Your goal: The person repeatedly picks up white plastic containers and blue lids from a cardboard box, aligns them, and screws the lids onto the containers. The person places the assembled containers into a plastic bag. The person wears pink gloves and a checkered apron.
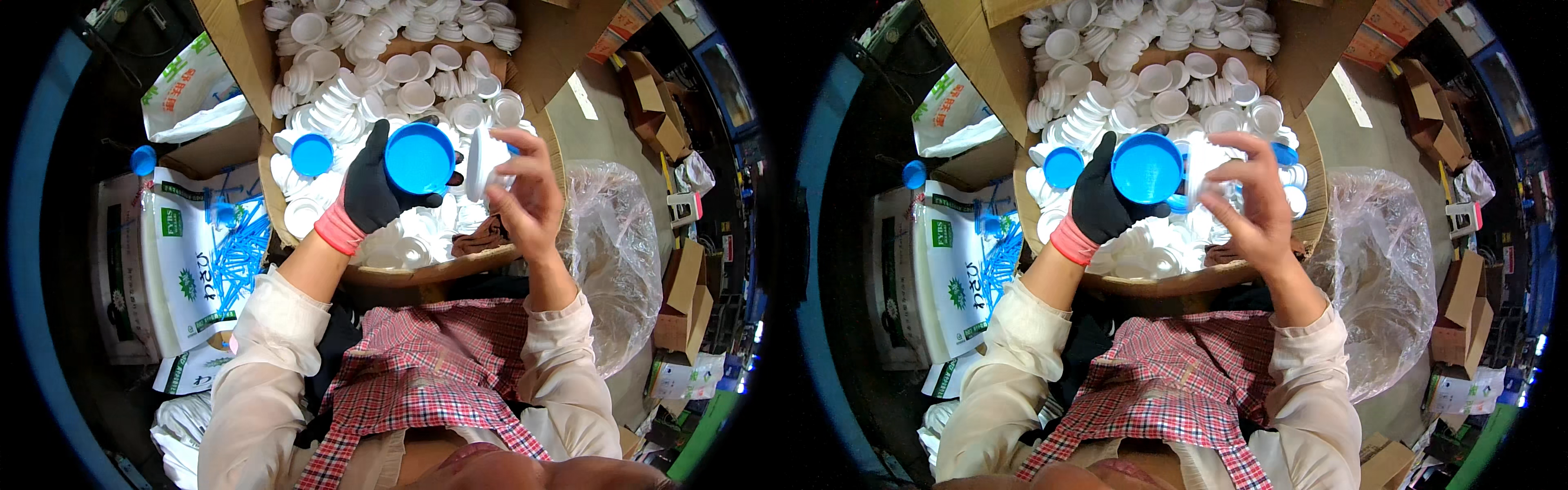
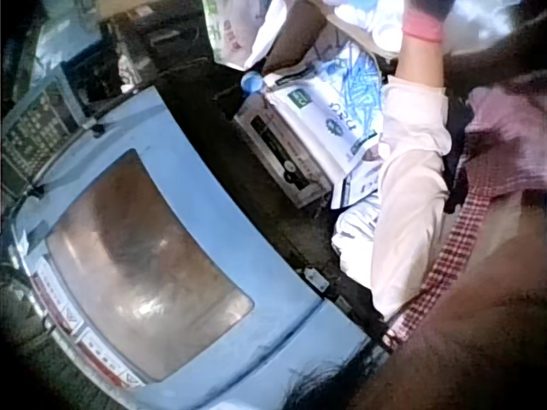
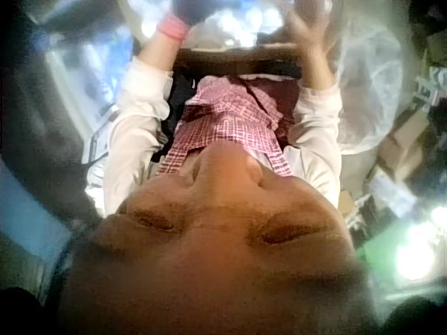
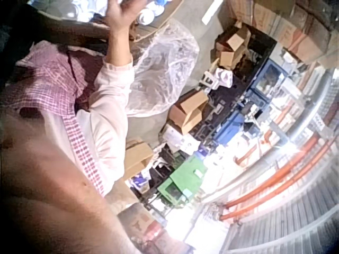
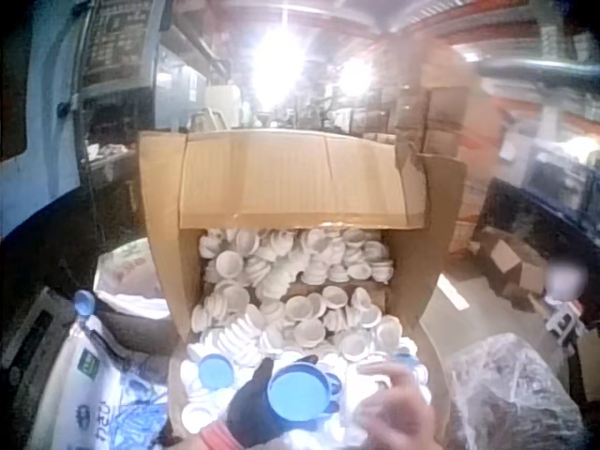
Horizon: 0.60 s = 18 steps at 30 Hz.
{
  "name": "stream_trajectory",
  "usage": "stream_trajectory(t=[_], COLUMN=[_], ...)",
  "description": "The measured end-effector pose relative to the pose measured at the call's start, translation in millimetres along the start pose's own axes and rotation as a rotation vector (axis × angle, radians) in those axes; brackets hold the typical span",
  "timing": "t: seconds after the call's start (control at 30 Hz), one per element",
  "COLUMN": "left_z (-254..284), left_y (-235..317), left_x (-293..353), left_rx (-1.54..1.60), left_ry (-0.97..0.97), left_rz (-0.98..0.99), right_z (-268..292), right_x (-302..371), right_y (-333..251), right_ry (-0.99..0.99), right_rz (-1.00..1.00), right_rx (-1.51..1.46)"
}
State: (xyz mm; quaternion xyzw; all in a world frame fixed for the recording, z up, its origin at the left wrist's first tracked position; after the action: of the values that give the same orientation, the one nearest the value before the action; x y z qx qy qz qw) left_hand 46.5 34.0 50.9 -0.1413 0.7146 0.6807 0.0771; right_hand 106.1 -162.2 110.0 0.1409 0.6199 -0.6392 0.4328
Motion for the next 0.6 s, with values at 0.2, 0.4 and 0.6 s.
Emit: stream_trajectory(t=[0.2,0.4,0.6], left_z=[-8.7,-10.4,-11.0], left_y=[-18.7,-9.3,-6.4], left_x=[1.4,9.4,9.3], left_rx=[0.586,-0.030,-0.017], left_ry=[0.036,0.105,0.099], left_rz=[0.185,-0.259,-0.240], right_z=[-38.6,-34.5,-30.2], right_x=[0.4,3.2,2.9], right_y=[-15.4,-12.4,-7.8], right_ry=[-0.203,-0.211,-0.250], right_rz=[0.098,0.111,0.132], right_rx=[0.349,0.328,0.310])
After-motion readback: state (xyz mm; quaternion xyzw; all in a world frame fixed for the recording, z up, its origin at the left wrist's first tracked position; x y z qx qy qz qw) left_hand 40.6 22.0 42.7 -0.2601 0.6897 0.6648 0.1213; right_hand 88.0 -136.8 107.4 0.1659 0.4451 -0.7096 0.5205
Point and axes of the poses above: each hand's wrist, its own x-axis away from the middle knuckle, its own z-axis out of the back of the hand, y = z × x, the point moved 3 cm from there along -x, towards the middle knuckle, and after that the axes turned 12 degrees about y, right-handed, at the moved point
